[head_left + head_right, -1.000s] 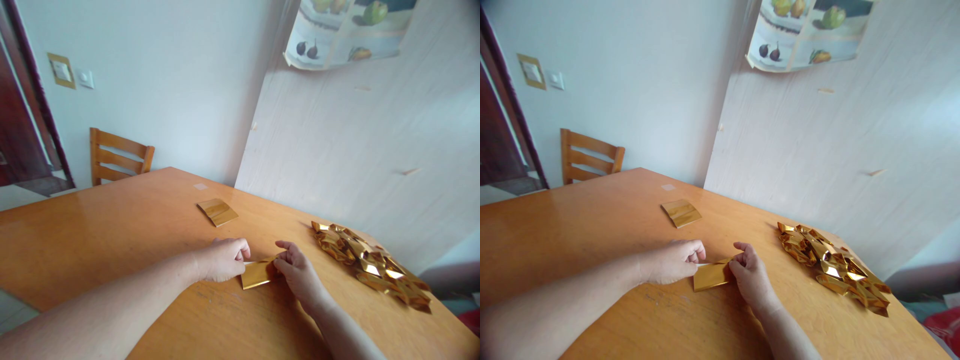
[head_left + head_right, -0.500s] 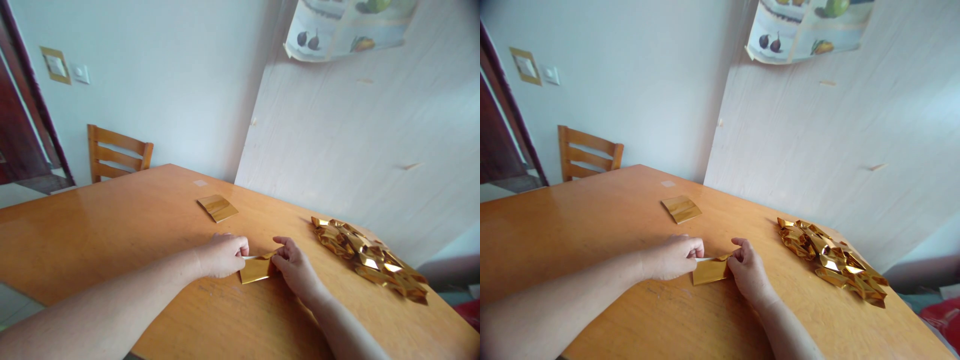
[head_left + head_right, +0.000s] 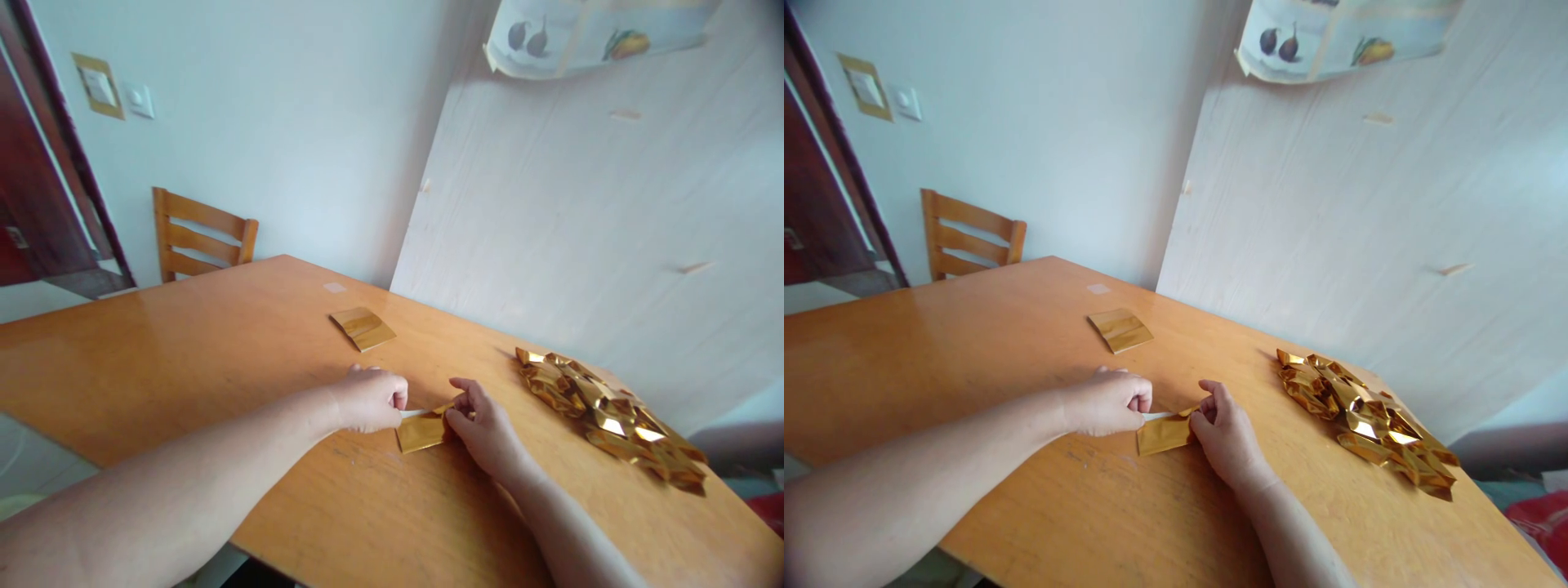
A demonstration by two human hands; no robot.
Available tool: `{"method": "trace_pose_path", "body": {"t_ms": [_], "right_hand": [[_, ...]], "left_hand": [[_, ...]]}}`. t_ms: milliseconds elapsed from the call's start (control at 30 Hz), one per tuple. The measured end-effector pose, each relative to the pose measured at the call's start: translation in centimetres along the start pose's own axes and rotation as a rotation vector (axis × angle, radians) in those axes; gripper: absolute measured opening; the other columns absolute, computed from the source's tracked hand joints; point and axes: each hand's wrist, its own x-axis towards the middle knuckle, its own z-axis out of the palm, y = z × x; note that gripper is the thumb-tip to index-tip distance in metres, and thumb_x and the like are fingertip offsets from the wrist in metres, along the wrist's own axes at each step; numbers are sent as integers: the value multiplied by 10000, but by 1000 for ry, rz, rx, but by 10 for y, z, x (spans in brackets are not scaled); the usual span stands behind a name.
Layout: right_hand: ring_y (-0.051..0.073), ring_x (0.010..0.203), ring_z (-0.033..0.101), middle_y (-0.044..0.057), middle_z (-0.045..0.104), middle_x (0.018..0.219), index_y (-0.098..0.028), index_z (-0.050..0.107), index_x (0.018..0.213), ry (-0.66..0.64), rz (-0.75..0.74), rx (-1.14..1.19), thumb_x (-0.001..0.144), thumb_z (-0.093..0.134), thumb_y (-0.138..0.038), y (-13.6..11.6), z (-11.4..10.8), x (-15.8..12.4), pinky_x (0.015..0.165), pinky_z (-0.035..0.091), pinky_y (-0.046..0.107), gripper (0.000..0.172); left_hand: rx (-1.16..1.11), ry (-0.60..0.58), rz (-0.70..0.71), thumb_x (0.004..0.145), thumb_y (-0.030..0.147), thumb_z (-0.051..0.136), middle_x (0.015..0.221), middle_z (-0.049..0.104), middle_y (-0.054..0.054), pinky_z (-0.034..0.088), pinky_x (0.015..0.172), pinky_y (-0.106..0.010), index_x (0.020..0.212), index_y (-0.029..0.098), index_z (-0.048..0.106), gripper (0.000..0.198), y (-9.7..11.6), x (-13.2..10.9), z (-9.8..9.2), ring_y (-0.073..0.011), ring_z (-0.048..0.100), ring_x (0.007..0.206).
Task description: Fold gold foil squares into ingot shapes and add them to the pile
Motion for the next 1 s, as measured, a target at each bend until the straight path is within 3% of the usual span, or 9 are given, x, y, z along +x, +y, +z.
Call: {"method": "trace_pose_path", "body": {"t_ms": [133,200,267,400,800,1000], "right_hand": [[238,996,610,65,644,1050,-195,546,1244,189,-187,-268,788,582,-211,-11,-11,-5,893,476,409,458],[234,1015,594,66,638,1062,-203,580,1162,137,-282,-317,812,589,-201,-23,-15,-11,876,477,388,349],[226,993,584,45,644,1029,-227,612,1068,3,-369,-345,819,611,-187,-37,-15,-19,858,471,372,252],[210,875,571,15,639,927,-249,634,937,-217,-398,-416,810,648,-151,-59,-12,-33,780,457,346,161],[226,892,558,28,646,931,-245,634,919,-277,-491,-532,904,622,-174,-63,-9,-35,778,443,363,74],[225,901,560,31,651,949,-238,634,930,-283,-521,-600,918,579,-140,-65,-14,-36,777,442,363,113]], "left_hand": [[-5,-11,-5,738,284,631,868,735,26,418,741,-308,859,270,684,133,-2,2,1,-201,652,819],[-6,-11,-7,744,327,644,886,739,19,424,747,-316,862,273,692,138,-3,3,2,-211,657,830],[-6,-15,-2,759,390,647,901,741,8,429,752,-327,861,274,697,163,-4,3,2,-222,661,838],[4,-21,18,768,418,651,922,744,6,432,793,-342,862,271,697,181,-6,4,3,-227,666,867],[-23,4,26,766,463,655,934,754,6,421,878,-390,869,288,710,211,-8,5,7,-242,670,931],[-10,-7,20,755,451,657,951,753,-2,411,907,-425,877,298,717,205,-9,6,8,-255,667,949]]}}
